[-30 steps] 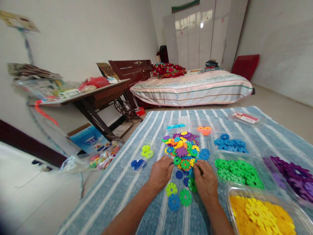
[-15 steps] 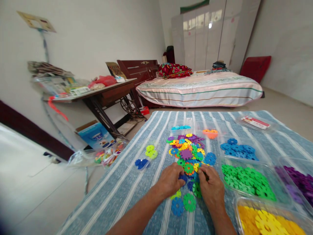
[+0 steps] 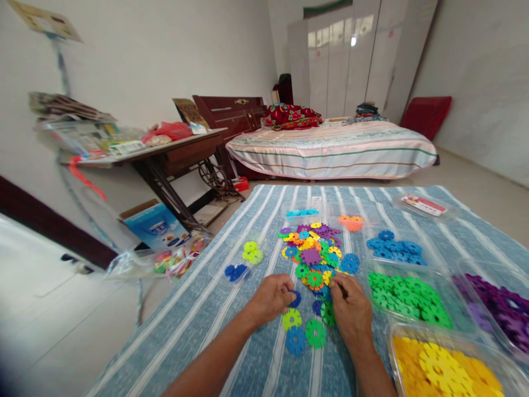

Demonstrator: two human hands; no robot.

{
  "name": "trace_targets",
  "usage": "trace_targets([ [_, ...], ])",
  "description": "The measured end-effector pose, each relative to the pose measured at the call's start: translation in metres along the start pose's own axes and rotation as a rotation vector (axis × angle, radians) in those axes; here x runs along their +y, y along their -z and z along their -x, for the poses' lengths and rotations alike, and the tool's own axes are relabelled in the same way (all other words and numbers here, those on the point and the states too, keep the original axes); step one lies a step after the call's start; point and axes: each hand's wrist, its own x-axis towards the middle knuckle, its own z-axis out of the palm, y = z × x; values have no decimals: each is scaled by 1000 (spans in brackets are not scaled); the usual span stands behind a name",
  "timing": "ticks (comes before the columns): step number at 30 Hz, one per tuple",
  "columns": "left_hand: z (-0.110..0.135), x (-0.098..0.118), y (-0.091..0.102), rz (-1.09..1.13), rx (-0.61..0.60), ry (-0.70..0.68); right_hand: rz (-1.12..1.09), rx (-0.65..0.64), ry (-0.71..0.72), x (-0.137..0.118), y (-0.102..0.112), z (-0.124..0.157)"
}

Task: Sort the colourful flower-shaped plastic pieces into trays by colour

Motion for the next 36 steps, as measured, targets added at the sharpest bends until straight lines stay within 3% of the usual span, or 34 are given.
trace_targets([
  [6, 1, -4, 4, 23, 10, 20, -9, 4, 18, 3, 0, 0],
  [13, 1, 3, 10, -231, 70, -140, -12, 2, 19, 0, 1, 0],
  [19, 4, 8, 12, -355, 135, -193, 1, -11, 17, -6, 2, 0],
  [24, 5, 10, 8, -470, 140, -140, -6, 0, 14, -8, 2, -1],
  [30, 0, 14, 3, -588, 45, -67, 0, -1, 14, -4, 1, 0],
  [36, -6, 7, 2, -529, 70, -96, -7, -14, 11, 1, 0, 1],
])
